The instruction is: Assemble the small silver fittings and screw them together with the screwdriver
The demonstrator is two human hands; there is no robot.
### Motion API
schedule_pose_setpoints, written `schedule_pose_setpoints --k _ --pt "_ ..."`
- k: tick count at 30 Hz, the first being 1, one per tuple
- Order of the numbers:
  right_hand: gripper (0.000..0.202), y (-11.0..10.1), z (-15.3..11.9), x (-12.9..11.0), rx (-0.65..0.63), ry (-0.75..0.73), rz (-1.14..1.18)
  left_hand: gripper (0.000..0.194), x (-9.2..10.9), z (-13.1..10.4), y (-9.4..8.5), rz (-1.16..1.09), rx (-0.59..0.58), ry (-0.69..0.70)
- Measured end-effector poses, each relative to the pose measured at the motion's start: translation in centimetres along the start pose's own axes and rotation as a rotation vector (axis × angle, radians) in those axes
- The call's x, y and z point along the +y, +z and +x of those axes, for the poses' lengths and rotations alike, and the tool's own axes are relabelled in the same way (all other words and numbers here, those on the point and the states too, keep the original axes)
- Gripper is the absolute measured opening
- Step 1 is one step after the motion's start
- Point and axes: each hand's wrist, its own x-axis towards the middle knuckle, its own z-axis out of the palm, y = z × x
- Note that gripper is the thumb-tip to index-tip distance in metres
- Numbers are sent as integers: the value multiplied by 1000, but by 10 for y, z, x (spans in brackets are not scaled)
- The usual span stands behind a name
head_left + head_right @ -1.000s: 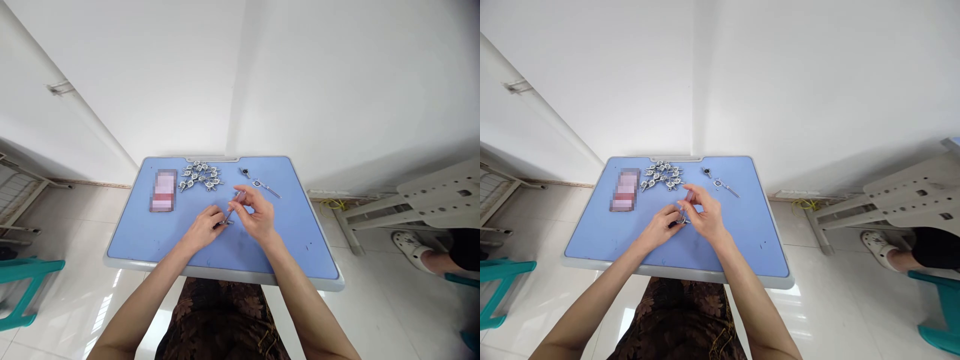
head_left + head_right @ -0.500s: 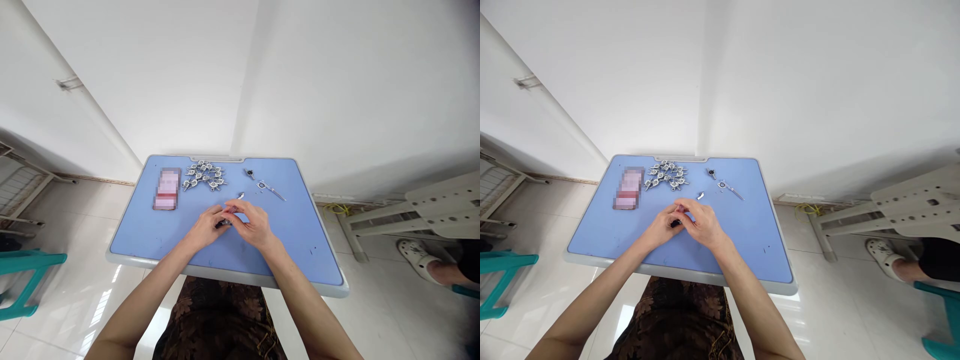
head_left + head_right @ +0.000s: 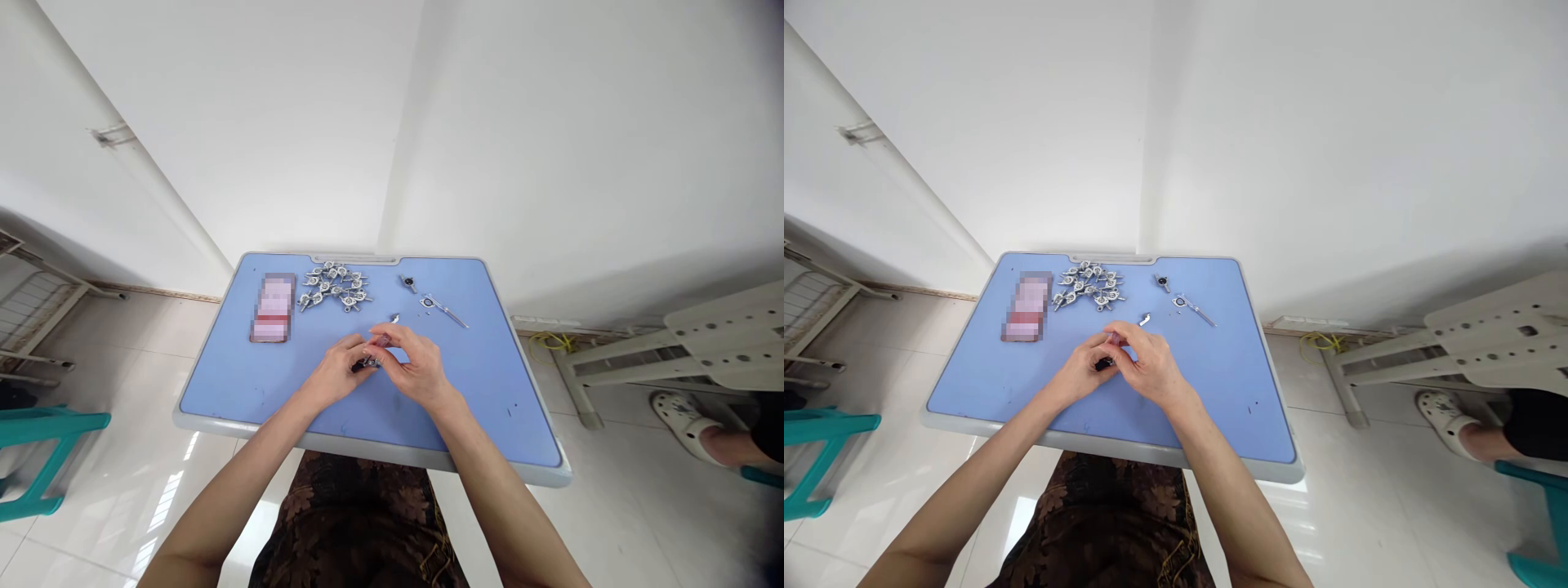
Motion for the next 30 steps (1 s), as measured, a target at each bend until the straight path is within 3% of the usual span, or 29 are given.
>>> schedule_pose_setpoints --k 11,16,20,30 --pt "45 -5 9 -3 -96 -59 68 4 1 1 -1 -5 -3 -1" --pt "46 -10 9 -1 -148 -64 46 3 2 1 -2 -15 -8 2" --pt "39 -9 10 -2 -105 -78 4 3 3 1 -2 -26 -4 -3" --pt "47 -15 8 -3 -60 -13 72 7 6 2 -4 -15 -4 -3"
